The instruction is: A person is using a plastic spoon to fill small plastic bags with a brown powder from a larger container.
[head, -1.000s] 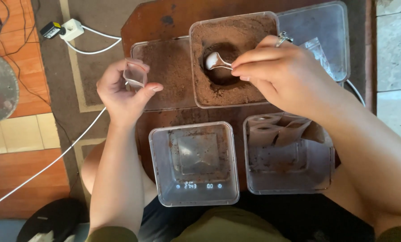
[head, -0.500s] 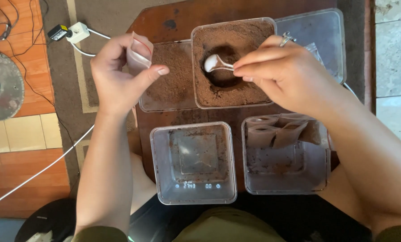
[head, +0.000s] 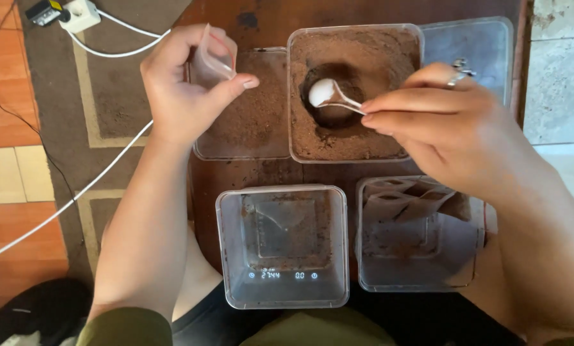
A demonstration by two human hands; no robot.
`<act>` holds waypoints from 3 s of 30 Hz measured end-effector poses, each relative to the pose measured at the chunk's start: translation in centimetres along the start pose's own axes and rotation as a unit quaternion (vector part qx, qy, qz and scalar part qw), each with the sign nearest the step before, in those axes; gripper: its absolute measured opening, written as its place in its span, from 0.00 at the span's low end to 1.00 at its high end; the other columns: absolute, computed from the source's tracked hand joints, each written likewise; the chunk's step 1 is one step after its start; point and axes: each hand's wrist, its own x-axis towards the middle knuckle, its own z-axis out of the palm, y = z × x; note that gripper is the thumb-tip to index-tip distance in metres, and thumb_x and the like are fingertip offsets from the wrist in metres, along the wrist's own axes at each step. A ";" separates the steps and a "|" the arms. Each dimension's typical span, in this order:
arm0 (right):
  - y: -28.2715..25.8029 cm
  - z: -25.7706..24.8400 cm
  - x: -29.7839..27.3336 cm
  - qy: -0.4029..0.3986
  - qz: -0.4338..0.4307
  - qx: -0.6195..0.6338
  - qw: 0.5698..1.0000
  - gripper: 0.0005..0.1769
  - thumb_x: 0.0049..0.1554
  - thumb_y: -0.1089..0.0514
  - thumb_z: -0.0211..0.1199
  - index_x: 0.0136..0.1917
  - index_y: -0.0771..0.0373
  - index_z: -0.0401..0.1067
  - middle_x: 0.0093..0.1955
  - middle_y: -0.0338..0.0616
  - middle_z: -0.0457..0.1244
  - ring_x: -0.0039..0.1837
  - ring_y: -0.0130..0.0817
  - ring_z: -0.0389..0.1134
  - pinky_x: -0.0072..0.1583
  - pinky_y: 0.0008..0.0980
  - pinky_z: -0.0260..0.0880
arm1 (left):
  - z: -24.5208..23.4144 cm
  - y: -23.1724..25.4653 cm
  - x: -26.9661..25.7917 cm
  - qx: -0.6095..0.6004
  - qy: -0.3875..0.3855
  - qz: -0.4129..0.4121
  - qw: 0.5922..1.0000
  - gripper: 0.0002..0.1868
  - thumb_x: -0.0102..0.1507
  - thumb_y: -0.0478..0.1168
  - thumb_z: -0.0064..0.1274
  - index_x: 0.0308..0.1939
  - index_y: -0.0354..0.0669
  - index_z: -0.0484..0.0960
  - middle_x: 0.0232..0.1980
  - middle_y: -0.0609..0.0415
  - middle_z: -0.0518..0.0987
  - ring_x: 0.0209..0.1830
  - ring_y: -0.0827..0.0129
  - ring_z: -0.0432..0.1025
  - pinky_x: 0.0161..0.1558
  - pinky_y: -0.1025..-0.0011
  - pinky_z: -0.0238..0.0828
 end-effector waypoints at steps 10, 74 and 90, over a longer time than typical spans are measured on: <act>-0.3 0.2 -0.3 0.001 0.047 -0.009 0.999 0.08 0.66 0.76 0.62 0.54 0.74 0.80 0.60 0.54 0.71 0.57 0.52 0.65 0.59 0.42 0.71 | -0.2 0.9 0.3 0.014 0.000 0.030 0.999 0.23 0.64 0.47 0.67 0.42 0.35 0.70 0.36 0.46 0.75 0.39 0.59 0.73 0.47 0.66 0.68; 1.0 1.6 -0.4 -0.036 0.015 -0.032 0.999 0.07 0.66 0.78 0.64 0.54 0.74 0.80 0.59 0.61 0.69 0.55 0.53 0.68 0.59 0.46 0.68 | 1.5 0.2 -1.1 -0.153 0.043 0.001 0.987 0.17 0.67 0.39 0.64 0.36 0.38 0.69 0.38 0.51 0.70 0.38 0.63 0.66 0.44 0.64 0.65; -1.0 1.3 -0.6 0.086 0.019 -0.033 0.996 0.10 0.69 0.74 0.61 0.49 0.86 0.78 0.49 0.70 0.71 0.52 0.60 0.74 0.56 0.51 0.69 | 1.2 1.6 -0.6 -0.095 0.014 0.026 0.995 0.19 0.66 0.42 0.67 0.39 0.37 0.70 0.36 0.49 0.76 0.38 0.62 0.73 0.41 0.68 0.63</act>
